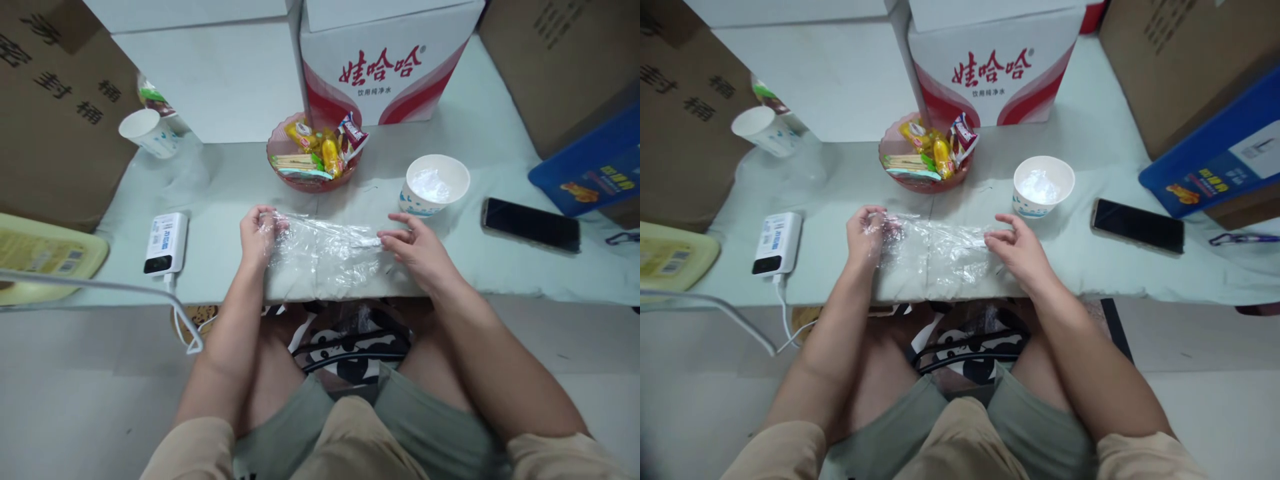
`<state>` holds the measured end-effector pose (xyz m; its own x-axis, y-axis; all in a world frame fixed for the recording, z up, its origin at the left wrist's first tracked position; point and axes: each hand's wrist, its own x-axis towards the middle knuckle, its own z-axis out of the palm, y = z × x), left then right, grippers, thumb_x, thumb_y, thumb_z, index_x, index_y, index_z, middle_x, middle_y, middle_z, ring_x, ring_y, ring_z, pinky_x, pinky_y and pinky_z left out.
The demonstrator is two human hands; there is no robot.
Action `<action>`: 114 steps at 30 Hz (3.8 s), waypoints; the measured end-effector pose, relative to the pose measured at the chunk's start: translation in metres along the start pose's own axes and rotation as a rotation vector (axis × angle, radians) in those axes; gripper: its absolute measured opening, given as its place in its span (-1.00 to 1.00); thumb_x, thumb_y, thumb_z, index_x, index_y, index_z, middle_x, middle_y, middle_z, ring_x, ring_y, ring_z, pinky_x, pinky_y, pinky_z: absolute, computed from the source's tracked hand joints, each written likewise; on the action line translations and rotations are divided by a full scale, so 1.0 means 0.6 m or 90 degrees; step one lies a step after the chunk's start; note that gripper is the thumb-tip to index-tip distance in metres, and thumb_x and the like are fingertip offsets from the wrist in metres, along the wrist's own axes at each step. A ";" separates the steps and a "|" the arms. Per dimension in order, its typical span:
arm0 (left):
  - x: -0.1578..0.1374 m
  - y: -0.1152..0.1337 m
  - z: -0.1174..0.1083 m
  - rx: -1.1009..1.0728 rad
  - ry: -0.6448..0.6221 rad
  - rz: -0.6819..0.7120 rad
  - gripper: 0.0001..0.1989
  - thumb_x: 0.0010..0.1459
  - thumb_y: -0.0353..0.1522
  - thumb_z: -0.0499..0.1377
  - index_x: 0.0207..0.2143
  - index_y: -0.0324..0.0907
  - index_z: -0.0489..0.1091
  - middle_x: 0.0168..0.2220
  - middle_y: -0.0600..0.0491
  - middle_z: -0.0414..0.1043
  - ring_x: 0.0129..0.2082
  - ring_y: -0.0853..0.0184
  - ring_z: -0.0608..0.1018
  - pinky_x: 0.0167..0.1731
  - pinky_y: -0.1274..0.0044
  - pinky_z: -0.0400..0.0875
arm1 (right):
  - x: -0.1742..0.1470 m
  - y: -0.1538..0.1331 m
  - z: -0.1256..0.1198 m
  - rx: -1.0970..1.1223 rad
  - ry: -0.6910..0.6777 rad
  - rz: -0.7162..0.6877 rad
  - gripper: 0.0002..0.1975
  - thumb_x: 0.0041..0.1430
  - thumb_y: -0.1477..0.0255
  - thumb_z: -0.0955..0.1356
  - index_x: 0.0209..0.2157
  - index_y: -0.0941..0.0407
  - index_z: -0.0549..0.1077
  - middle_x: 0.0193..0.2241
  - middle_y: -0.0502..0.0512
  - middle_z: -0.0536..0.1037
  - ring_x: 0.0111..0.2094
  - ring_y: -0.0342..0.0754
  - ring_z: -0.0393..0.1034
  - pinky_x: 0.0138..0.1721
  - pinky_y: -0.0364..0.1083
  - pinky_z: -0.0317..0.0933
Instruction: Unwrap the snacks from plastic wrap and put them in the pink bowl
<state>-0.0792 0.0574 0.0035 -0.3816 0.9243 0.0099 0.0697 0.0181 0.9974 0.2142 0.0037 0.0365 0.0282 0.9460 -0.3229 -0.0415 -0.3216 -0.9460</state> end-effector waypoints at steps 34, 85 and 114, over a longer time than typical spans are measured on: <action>-0.007 0.052 -0.075 -0.186 -0.229 -0.274 -0.48 0.02 0.14 0.17 -0.26 -0.11 0.40 -0.16 -0.13 0.58 -0.18 0.03 0.67 -0.33 0.26 0.64 | 0.012 0.049 0.010 -0.386 -0.045 -0.136 -0.60 0.02 0.38 0.37 -0.05 0.05 0.47 -0.26 0.05 0.64 -0.52 -0.12 0.42 -0.41 -0.07 0.34; -0.015 0.013 -0.065 0.120 -0.243 0.031 -0.60 0.18 0.01 0.22 -0.23 -0.07 0.24 -0.66 0.25 0.30 -0.74 0.45 0.33 -0.69 0.62 0.17 | 0.003 -0.023 0.011 -0.493 -0.418 -0.061 -0.62 0.17 0.14 0.36 -0.10 0.11 0.46 -0.62 -0.07 0.47 -0.56 -0.08 0.37 -0.44 -0.10 0.20; -0.044 0.028 -0.023 -0.353 -0.430 -0.175 -0.10 -0.07 0.26 0.17 0.13 -0.17 0.35 0.06 -0.18 0.51 0.13 0.04 0.51 -0.01 0.34 0.45 | 0.027 0.035 0.106 -0.058 -0.277 -0.154 -0.70 0.08 0.15 0.41 -0.33 0.09 0.41 -0.45 0.03 0.61 -0.55 -0.15 0.46 -0.48 -0.15 0.34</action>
<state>-0.0808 0.0281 0.0207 0.3127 0.9443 -0.1026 -0.4637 0.2460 0.8512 0.1505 0.0151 0.0133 -0.3933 0.9167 -0.0707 0.0026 -0.0757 -0.9971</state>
